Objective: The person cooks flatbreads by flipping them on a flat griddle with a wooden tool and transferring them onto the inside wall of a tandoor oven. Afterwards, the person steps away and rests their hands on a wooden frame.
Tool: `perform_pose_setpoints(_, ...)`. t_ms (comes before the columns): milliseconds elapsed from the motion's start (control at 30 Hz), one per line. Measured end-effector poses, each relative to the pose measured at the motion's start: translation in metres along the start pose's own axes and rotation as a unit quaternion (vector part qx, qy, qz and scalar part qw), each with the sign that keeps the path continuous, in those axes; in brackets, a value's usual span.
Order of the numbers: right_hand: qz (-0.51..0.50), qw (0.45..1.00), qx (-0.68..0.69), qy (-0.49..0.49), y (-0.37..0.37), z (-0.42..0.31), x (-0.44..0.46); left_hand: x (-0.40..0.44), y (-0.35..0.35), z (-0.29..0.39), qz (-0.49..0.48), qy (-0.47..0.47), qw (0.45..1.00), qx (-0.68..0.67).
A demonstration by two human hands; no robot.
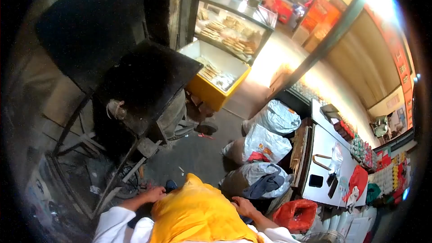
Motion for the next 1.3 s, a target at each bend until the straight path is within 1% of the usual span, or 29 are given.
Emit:
perform_pose_setpoints(33, 0.001, 1.000, 0.001, 0.004, 0.010, -0.006, -0.008, -0.009, 0.001, 0.002, -0.031, 0.010, 0.997, -0.074)
perform_pose_setpoints(67, -0.026, 0.998, -0.044, 0.027, 0.017, -0.012, -0.015, -0.023, 0.011, 0.012, -0.063, 0.020, 0.987, -0.147)
perform_pose_setpoints(100, -0.053, 0.993, -0.089, 0.050, 0.023, -0.019, -0.022, -0.036, 0.028, 0.023, -0.060, 0.021, 0.988, -0.144)
perform_pose_setpoints(133, -0.053, 0.993, -0.086, 0.053, 0.032, -0.028, -0.027, -0.052, 0.060, 0.056, -0.064, -0.015, 0.994, -0.082)
perform_pose_setpoints(167, -0.070, 0.985, -0.121, 0.097, 0.040, -0.041, -0.032, -0.064, 0.085, 0.079, -0.069, -0.051, 0.996, -0.019)
perform_pose_setpoints(200, -0.087, 0.974, -0.156, 0.141, 0.046, -0.052, -0.037, -0.071, 0.096, 0.085, -0.068, -0.049, 0.996, -0.018)
perform_pose_setpoints(267, -0.098, 0.970, -0.149, 0.164, 0.053, -0.063, -0.044, -0.085, 0.113, 0.105, -0.050, -0.192, 0.977, 0.083)
perform_pose_setpoints(300, -0.109, 0.966, -0.142, 0.185, 0.054, -0.068, -0.048, -0.089, 0.122, 0.111, -0.049, -0.189, 0.977, 0.084)
perform_pose_setpoints(367, -0.119, 0.960, -0.147, 0.205, 0.061, -0.075, -0.053, -0.098, 0.130, 0.125, -0.108, -0.239, 0.957, 0.127)
perform_pose_setpoints(400, -0.129, 0.954, -0.153, 0.222, 0.062, -0.076, -0.056, -0.102, 0.134, 0.127, -0.109, -0.237, 0.957, 0.127)
perform_pose_setpoints(467, -0.137, 0.955, -0.142, 0.222, 0.052, -0.062, -0.056, -0.111, 0.141, 0.137, -0.091, -0.315, 0.939, 0.105)
perform_pose_setpoints(500, -0.146, 0.955, -0.131, 0.224, 0.048, -0.056, -0.055, -0.113, 0.143, 0.140, -0.091, -0.314, 0.939, 0.104)
perform_pose_setpoints(567, -0.141, 0.952, -0.124, 0.241, 0.043, -0.051, -0.057, -0.121, 0.152, 0.148, -0.066, -0.347, 0.930, 0.101)
perform_pose_setpoints(700, -0.101, 0.943, -0.129, 0.291, 0.043, -0.047, -0.066, -0.134, 0.139, 0.152, -0.033, -0.341, 0.932, 0.118)
perform_pose_setpoints(767, -0.069, 0.934, -0.139, 0.320, 0.045, -0.049, -0.071, -0.139, 0.122, 0.141, 0.043, -0.408, 0.896, 0.171)
perform_pose_setpoints(900, -0.010, 0.921, -0.152, 0.357, 0.040, -0.048, -0.067, -0.130, 0.087, 0.128, 0.057, -0.403, 0.893, 0.191)
perform_pose_setpoints(967, -0.019, 0.921, -0.142, 0.362, 0.021, -0.027, -0.054, -0.122, 0.074, 0.120, 0.131, -0.413, 0.896, 0.096)
perform_pose_setpoints(1000, -0.029, 0.919, -0.134, 0.371, 0.014, -0.021, -0.050, -0.118, 0.066, 0.112, 0.130, -0.415, 0.895, 0.098)
perform_pose_setpoints(1067, -0.045, 0.927, -0.112, 0.355, 0.009, -0.019, -0.047, -0.115, 0.063, 0.108, 0.099, -0.421, 0.901, 0.028)
perform_pose_setpoints(1100, -0.051, 0.931, -0.104, 0.347, 0.007, -0.018, -0.046, -0.115, 0.061, 0.106, 0.100, -0.421, 0.901, 0.028)
perform_pose_setpoints(1167, -0.064, 0.938, -0.088, 0.330, 0.009, -0.022, -0.046, -0.113, 0.067, 0.114, 0.014, -0.344, 0.939, 0.023)
perform_pose_setpoints(1200, -0.071, 0.941, -0.081, 0.322, 0.009, -0.024, -0.046, -0.112, 0.062, 0.109, 0.016, -0.344, 0.938, 0.024)
perform_pose_setpoints(1267, -0.081, 0.945, -0.067, 0.309, 0.009, -0.026, -0.043, -0.115, 0.060, 0.101, 0.076, -0.378, 0.922, -0.045)
perform_pose_setpoints(1300, -0.087, 0.946, -0.062, 0.306, 0.009, -0.027, -0.041, -0.115, 0.057, 0.095, 0.079, -0.378, 0.921, -0.046)
Point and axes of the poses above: each hand's wrist, its own x-axis towards the middle knuckle, its own y-axis out of the back of the hand, z = x × y, the point moved 5 cm from there along x, towards the middle knuckle, and after that the axes turned 12 degrees about z, right-handed, at the moved point
